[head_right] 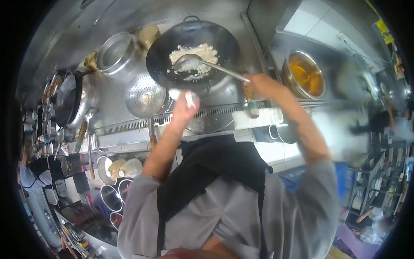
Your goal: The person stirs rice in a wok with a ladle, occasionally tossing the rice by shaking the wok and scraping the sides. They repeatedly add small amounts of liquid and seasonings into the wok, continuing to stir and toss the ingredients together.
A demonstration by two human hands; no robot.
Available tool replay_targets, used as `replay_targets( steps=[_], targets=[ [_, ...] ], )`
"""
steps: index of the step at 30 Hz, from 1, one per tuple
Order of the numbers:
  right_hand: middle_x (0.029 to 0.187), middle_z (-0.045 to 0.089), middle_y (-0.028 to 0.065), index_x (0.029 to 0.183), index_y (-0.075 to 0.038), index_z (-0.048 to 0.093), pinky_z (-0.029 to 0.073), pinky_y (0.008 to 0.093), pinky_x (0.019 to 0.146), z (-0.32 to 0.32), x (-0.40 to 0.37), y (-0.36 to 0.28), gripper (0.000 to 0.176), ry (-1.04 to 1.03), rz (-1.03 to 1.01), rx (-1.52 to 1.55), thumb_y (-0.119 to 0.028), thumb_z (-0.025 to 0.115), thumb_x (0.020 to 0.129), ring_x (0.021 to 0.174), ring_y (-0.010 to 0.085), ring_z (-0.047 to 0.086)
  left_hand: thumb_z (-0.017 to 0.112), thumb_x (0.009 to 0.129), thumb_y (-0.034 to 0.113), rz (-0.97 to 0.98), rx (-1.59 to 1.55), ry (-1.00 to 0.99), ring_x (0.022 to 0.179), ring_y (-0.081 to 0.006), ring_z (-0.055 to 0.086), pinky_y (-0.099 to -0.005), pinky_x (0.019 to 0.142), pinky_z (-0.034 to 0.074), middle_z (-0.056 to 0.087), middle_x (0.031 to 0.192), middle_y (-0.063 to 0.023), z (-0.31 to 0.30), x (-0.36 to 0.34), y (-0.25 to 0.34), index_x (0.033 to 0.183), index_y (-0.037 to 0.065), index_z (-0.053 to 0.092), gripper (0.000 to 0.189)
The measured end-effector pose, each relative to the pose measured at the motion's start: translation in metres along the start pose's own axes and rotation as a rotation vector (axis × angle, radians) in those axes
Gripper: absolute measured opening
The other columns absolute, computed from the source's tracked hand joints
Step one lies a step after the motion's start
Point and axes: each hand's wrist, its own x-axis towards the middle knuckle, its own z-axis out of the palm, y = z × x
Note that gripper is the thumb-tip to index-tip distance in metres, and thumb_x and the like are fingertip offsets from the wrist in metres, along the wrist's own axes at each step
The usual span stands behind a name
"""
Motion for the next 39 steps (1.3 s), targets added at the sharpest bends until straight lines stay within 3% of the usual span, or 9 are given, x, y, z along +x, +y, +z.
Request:
replay_targets(
  steps=[3,10,19,23,24,27,30,33,39],
  targets=[
    [0.086,0.064,0.0264,0.124,-0.001,0.053,0.048,0.0493,0.071,0.001,-0.011,-0.014,0.037,0.194,0.011,-0.050,-0.022,0.051,0.094,0.077,0.0419,0.063,0.049,0.090,0.020,-0.331,-0.239,0.046,0.057,-0.0174,0.054,-0.0305,0.048,0.044,0.054,0.065,-0.0038,-0.044,-0.034,-0.055,0.082,0.013,0.054,0.012],
    [0.096,0.065,0.0259,0.128,0.003,0.052,0.048,0.0362,0.082,-0.037,-0.039,-0.042,0.043,0.363,0.180,0.280,-0.025,0.055,0.095,0.089,0.0319,0.066,0.052,0.086,0.014,-0.141,-0.203,0.162,0.057,-0.0147,0.052,-0.0261,0.043,0.037,0.055,0.069,-0.0034,-0.002,0.062,0.031,0.084,0.010,0.052,0.004],
    [0.111,0.062,0.0264,0.124,0.002,0.054,0.046,0.0422,0.090,0.024,0.099,-0.030,0.043,0.492,0.171,0.214,-0.028,0.056,0.093,0.106,0.0387,0.060,0.058,0.083,0.013,-0.145,-0.179,0.103,0.063,-0.0153,0.052,-0.0290,0.045,0.039,0.056,0.075,-0.0025,-0.018,0.106,0.016,0.086,0.013,0.053,0.006],
    [0.103,0.064,0.0227,0.126,0.000,0.053,0.048,0.0436,0.084,0.049,0.074,-0.017,0.043,0.147,0.090,0.232,-0.027,0.056,0.093,0.098,0.0363,0.062,0.056,0.084,0.012,-0.141,-0.211,0.132,0.061,-0.0155,0.052,-0.0287,0.045,0.039,0.055,0.073,-0.0031,-0.018,0.104,0.015,0.084,0.012,0.052,0.004],
    [0.086,0.064,0.0161,0.126,0.001,0.052,0.050,0.0365,0.066,0.023,0.052,-0.044,0.042,0.030,0.229,0.385,-0.025,0.056,0.094,0.075,0.0241,0.063,0.055,0.084,0.011,-0.137,-0.225,0.134,0.059,-0.0159,0.052,-0.0284,0.044,0.039,0.055,0.071,-0.0036,-0.015,0.103,0.016,0.083,0.011,0.052,0.003],
    [0.068,0.057,0.0062,0.127,0.001,0.051,0.042,0.0278,0.045,0.009,0.029,-0.031,0.042,0.025,0.354,0.882,-0.025,0.056,0.095,0.052,0.0112,0.052,0.055,0.084,0.010,-0.148,-0.242,0.140,0.059,-0.0157,0.053,-0.0283,0.044,0.039,0.055,0.070,-0.0038,-0.011,0.100,0.018,0.081,0.011,0.052,0.004],
    [0.058,0.050,-0.0006,0.127,0.000,0.051,0.032,0.0256,0.034,0.035,0.055,0.008,0.040,0.299,0.443,0.744,-0.025,0.055,0.096,0.039,0.0068,0.042,0.057,0.083,0.010,-0.167,-0.253,0.160,0.059,-0.0151,0.053,-0.0282,0.044,0.039,0.055,0.070,-0.0032,-0.012,0.101,0.017,0.081,0.012,0.052,0.005],
    [0.054,0.046,-0.0023,0.125,0.000,0.051,0.033,0.0271,0.034,0.069,0.082,0.007,0.039,0.421,0.584,0.905,-0.026,0.053,0.097,0.037,0.0084,0.041,0.058,0.082,0.011,-0.177,-0.257,0.168,0.059,-0.0149,0.053,-0.0276,0.044,0.039,0.055,0.070,-0.0026,-0.006,0.099,0.019,0.081,0.013,0.052,0.006],
    [0.059,0.046,-0.0032,0.128,-0.006,0.052,0.032,0.0202,0.035,0.040,0.047,-0.048,0.034,0.062,0.439,0.964,-0.021,0.051,0.098,0.039,0.0044,0.040,0.059,0.082,0.013,-0.211,-0.213,0.203,0.062,-0.0157,0.053,-0.0279,0.044,0.039,0.055,0.073,-0.0031,-0.007,0.101,0.021,0.085,0.013,0.052,0.007]
  ],
)
